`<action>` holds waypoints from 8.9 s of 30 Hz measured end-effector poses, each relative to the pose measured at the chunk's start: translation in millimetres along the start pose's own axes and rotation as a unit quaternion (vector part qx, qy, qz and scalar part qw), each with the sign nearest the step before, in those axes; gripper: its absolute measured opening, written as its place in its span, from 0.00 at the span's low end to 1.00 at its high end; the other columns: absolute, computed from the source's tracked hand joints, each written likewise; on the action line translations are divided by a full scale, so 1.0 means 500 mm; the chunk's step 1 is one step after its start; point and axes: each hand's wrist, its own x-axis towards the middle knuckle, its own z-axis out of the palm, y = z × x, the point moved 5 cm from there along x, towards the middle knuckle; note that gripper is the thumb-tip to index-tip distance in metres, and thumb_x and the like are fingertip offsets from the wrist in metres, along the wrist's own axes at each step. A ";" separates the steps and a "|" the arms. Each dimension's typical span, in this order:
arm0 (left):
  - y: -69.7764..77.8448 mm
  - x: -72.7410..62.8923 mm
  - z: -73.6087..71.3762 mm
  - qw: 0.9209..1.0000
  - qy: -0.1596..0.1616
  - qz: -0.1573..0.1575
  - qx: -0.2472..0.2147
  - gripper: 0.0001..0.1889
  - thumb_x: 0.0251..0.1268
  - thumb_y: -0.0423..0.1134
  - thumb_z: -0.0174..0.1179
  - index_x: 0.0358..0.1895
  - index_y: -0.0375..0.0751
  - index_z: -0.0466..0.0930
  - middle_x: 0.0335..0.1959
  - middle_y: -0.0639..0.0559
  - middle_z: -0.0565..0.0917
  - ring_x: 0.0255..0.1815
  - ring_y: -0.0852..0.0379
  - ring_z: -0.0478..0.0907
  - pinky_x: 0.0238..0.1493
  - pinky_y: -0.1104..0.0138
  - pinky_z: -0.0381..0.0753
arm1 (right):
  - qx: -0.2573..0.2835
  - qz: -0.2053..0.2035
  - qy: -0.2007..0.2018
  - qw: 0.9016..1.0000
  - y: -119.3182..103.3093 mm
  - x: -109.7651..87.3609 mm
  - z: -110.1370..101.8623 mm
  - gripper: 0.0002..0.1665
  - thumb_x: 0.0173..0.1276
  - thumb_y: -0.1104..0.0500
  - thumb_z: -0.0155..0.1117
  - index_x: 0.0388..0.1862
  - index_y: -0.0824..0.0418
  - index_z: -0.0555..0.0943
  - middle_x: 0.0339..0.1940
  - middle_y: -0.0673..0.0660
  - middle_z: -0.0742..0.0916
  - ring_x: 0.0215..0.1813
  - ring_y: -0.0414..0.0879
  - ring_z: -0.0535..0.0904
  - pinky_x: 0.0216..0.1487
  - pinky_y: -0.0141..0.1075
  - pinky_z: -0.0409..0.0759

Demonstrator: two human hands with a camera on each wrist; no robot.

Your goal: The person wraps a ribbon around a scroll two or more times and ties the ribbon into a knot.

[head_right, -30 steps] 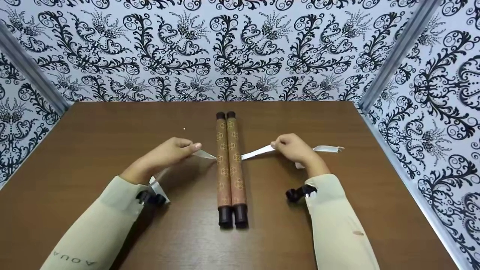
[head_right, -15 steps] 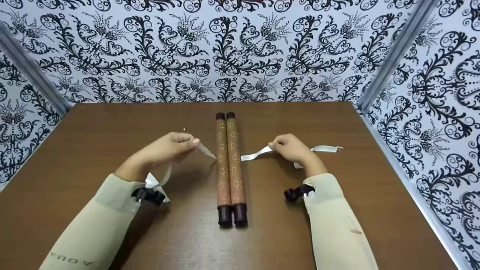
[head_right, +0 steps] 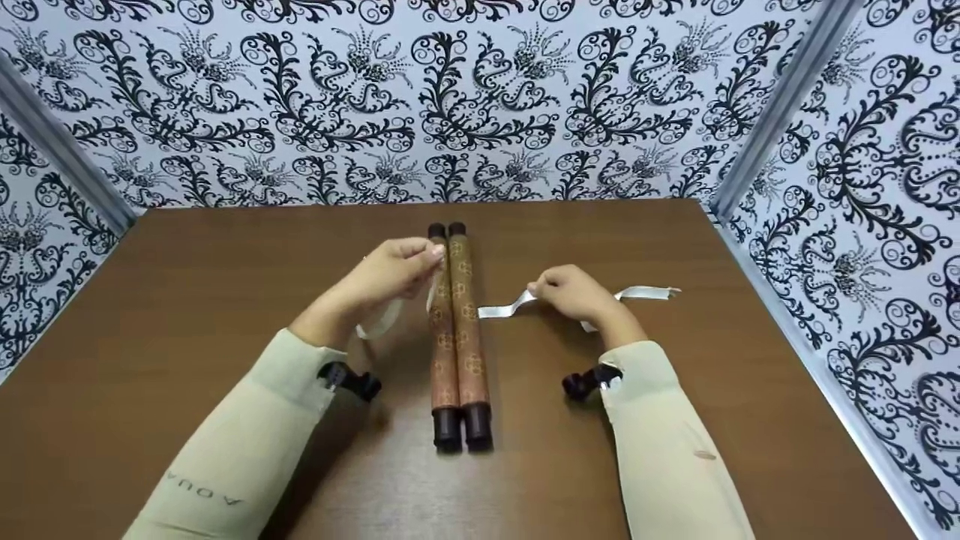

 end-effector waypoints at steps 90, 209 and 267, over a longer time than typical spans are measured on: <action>-0.077 0.040 0.064 0.994 0.008 0.080 0.079 0.13 0.79 0.39 0.58 0.37 0.32 0.84 0.26 0.48 0.79 0.26 0.62 0.70 0.32 0.72 0.70 | 0.024 -0.075 0.103 0.992 -0.221 0.167 0.031 0.08 0.74 0.57 0.67 0.43 0.61 0.84 0.48 0.59 0.88 0.48 0.50 0.80 0.51 0.41 0.77; -0.090 -0.009 0.018 0.968 0.060 0.028 0.241 0.12 0.70 0.45 0.68 0.49 0.42 0.87 0.43 0.50 0.88 0.43 0.57 0.79 0.51 0.63 0.80 | 0.320 -0.157 -0.065 0.932 -0.132 0.067 0.139 0.06 0.68 0.67 0.70 0.39 0.58 0.82 0.37 0.48 0.87 0.40 0.39 0.82 0.43 0.29 0.82; -0.098 0.004 0.021 0.971 0.106 0.065 0.202 0.08 0.74 0.38 0.63 0.42 0.36 0.86 0.29 0.55 0.78 0.31 0.59 0.72 0.34 0.70 0.71 | 0.563 -0.137 0.027 0.815 -0.180 0.034 0.051 0.08 0.79 0.60 0.58 0.37 0.57 0.81 0.27 0.49 0.82 0.32 0.40 0.78 0.42 0.33 0.83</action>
